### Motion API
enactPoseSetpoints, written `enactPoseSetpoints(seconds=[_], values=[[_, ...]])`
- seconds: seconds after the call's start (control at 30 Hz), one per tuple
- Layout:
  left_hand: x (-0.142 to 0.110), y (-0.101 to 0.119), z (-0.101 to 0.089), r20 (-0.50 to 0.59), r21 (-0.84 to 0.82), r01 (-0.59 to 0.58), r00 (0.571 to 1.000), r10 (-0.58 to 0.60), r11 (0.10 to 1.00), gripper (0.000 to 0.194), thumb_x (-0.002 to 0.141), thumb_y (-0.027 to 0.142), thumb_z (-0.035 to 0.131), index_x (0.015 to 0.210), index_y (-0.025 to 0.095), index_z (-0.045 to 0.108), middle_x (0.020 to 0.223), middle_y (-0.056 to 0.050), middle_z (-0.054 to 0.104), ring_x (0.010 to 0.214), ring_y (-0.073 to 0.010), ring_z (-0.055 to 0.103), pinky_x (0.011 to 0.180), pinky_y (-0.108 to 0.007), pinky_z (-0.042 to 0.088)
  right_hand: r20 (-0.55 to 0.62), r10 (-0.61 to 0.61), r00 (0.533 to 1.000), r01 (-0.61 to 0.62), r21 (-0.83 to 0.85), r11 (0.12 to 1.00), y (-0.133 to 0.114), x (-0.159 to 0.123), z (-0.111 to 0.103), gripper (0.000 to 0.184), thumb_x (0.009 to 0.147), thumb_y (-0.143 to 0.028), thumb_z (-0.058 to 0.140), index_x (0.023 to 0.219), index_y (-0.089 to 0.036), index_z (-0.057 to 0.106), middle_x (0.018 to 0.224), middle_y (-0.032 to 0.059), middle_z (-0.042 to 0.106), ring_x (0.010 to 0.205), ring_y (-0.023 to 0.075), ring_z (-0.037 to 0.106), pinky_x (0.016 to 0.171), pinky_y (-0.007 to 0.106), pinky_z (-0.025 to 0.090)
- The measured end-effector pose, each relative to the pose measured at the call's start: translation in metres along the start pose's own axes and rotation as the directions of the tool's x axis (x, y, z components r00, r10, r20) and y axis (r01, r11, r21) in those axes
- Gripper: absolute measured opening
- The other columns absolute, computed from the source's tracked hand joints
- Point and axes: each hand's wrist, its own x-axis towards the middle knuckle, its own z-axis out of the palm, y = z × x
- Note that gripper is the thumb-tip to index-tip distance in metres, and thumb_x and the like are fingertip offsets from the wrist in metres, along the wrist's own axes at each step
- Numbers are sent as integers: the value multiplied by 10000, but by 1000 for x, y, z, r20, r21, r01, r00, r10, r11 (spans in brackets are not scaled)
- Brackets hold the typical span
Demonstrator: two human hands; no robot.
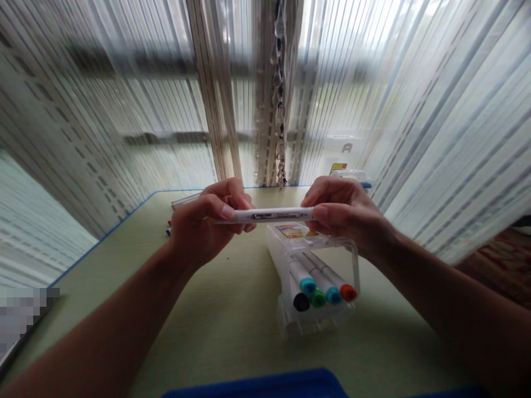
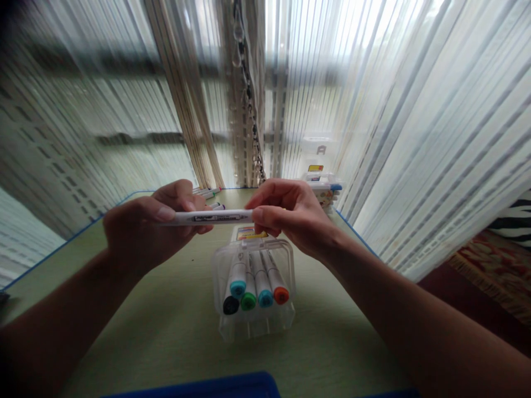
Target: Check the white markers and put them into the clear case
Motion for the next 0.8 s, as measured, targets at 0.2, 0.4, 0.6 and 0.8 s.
enactPoseSetpoints(seconds=[0.2, 0.4, 0.6, 0.8], values=[[0, 0, 0, -26, 4, 21, 999, -21, 1000, 73, 639, 221, 595, 609, 166, 632, 560, -38, 592, 544, -152, 552, 554, -293, 494, -5, 10, 1000, -10, 7, 1000, 0, 0, 0, 127, 669, -255, 788, 700, -167, 703, 505, -13, 645, 382, 63, 458, 359, 187, 289], [-1, 0, 1, -27, -13, 42, 999, -42, 999, 66, 639, 227, 588, 617, 171, 615, 522, -22, 543, 538, -151, 546, 566, -288, 498, -5, 24, 1000, -24, 3, 1000, 0, 1, 0, 147, 673, -275, 796, 705, -170, 697, 506, -18, 645, 371, 56, 428, 357, 190, 282], [0, -2, -1, -19, -12, 46, 999, -46, 999, 78, 632, 220, 576, 634, 170, 636, 513, -21, 547, 517, -147, 526, 571, -288, 505, 8, 8, 1000, -8, 36, 999, 4, 1, -1, 111, 692, -233, 791, 714, -158, 713, 509, -10, 653, 376, 56, 450, 355, 177, 293], [1, -7, -5, -51, -33, 43, 998, -45, 999, 92, 608, 196, 573, 624, 150, 651, 578, -39, 594, 520, -140, 542, 546, -281, 487, 15, -3, 1000, 2, 58, 998, 9, 1, -5, 95, 704, -216, 793, 734, -149, 732, 525, 3, 670, 389, 62, 470, 371, 175, 304]])
